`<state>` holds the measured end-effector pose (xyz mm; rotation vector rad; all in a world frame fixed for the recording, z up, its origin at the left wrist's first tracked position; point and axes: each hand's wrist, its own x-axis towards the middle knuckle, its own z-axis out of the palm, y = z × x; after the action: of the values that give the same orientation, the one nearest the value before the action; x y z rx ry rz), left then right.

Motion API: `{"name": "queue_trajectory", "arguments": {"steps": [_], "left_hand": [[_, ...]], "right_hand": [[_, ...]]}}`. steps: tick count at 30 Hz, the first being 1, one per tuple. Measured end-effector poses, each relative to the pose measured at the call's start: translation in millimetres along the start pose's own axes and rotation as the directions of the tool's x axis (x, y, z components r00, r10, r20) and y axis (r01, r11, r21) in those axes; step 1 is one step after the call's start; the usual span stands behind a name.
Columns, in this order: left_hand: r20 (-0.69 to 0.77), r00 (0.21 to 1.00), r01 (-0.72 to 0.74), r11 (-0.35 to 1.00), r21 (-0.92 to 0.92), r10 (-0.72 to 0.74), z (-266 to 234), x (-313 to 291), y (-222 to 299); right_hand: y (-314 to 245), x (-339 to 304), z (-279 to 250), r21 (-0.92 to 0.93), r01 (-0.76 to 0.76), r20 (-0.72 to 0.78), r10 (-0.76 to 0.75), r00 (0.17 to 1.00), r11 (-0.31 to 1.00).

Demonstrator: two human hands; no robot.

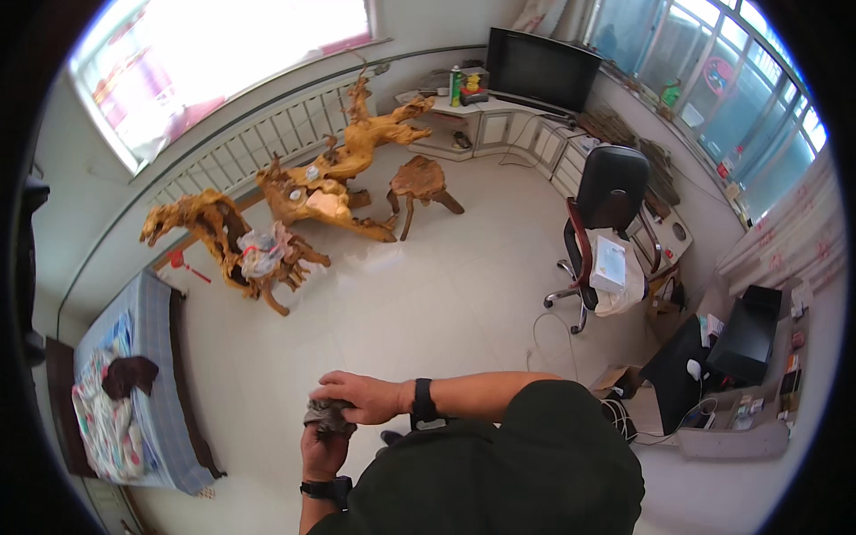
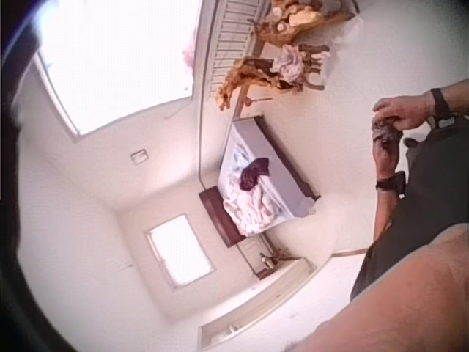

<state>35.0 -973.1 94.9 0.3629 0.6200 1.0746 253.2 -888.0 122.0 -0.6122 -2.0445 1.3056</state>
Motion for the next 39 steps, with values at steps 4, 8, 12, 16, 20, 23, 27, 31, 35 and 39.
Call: {"name": "queue_trajectory", "arguments": {"steps": [4,8,12,16,20,23,27,31,35,39], "left_hand": [[0.091,0.984,0.138,0.979,0.152,-0.153,24.7,58.3,13.4],[0.212,0.932,0.251,0.946,0.206,-0.294,38.1,116.5,32.8],[0.385,0.752,0.411,0.837,0.361,-0.535,69.5,177.4,40.4],[0.428,0.612,0.466,0.74,0.485,-0.665,112.8,241.2,35.2],[0.444,0.539,0.462,0.692,0.554,-0.716,152.1,311.9,16.6],[0.438,0.508,0.467,0.664,0.584,-0.742,185.6,366.2,-6.8],[0.471,0.514,0.462,0.694,0.553,-0.717,254.4,446.7,-41.9],[0.487,0.573,0.468,0.751,0.466,-0.659,324.0,512.0,-71.3],[0.473,0.61,0.447,0.769,0.457,-0.636,370.0,582.4,-93.8],[0.37,0.689,0.419,0.76,0.498,-0.623,382.7,667.8,-106.4]], "right_hand": [[18.0,-9.7,-45.1,-0.076,-0.089,-0.088,0.083,0.993,0.993],[17.0,-12.7,-61.9,-0.238,-0.142,-0.265,0.076,0.961,0.961],[19.8,-20.0,-95.1,-0.401,-0.229,-0.372,0.071,0.925,0.887],[38.1,-33.9,-150.0,-0.271,-0.312,-0.493,0.147,0.858,0.911],[66.2,-55.1,-205.2,-0.141,-0.353,-0.622,0.195,0.758,0.925],[89.2,-78.4,-259.2,-0.074,-0.373,-0.673,0.23,0.703,0.925],[106.7,-114.4,-366.6,-0.162,-0.424,-0.715,0.19,0.673,0.891],[108.2,-139.2,-473.5,-0.025,-0.485,-0.741,0.309,0.596,0.874],[126.0,-143.3,-568.0,0.123,-0.286,-0.79,0.268,0.551,0.95],[160.9,-147.7,-659.0,0.351,-0.2,-0.758,0.403,0.512,0.915]]}}
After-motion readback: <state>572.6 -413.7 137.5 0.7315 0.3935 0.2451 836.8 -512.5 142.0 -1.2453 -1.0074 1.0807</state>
